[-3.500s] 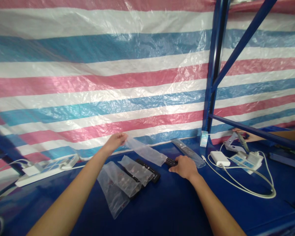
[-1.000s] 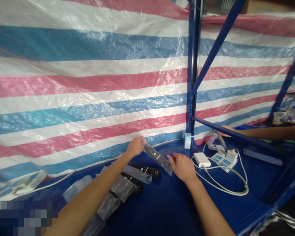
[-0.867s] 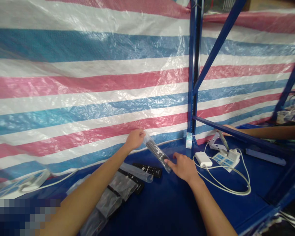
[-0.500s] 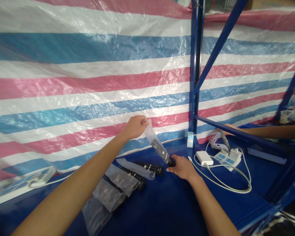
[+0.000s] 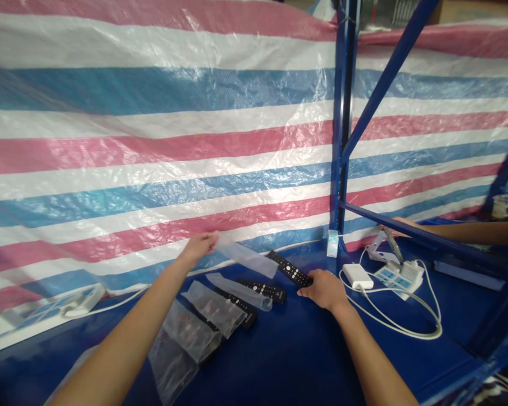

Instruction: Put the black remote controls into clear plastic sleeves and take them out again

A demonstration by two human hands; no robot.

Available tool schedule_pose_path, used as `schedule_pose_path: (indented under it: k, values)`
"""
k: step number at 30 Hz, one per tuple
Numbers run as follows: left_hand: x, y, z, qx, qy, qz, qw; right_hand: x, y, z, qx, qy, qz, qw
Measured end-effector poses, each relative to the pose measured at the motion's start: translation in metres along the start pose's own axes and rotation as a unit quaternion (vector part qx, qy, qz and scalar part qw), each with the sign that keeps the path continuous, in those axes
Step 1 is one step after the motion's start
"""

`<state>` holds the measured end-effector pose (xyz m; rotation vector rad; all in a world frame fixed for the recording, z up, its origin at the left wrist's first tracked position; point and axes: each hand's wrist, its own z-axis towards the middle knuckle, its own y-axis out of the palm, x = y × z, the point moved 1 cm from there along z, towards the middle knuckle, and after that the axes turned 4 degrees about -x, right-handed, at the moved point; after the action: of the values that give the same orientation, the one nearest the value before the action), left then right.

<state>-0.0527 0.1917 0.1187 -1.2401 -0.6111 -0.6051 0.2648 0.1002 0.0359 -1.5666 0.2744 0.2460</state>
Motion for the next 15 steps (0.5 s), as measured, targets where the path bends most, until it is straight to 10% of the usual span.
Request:
schedule_pose_path:
  k: [7,15]
  values:
    - [-0.045,0.034,-0.023,-0.046,-0.051,0.188,0.98,-0.004,0.0,-0.001,-0.003,0.017,-0.021,1.0]
    - [0.016,0.075,-0.051,-0.084,0.08,0.303,0.946,-0.002,0.002,0.001,-0.011,0.033,-0.037,0.999]
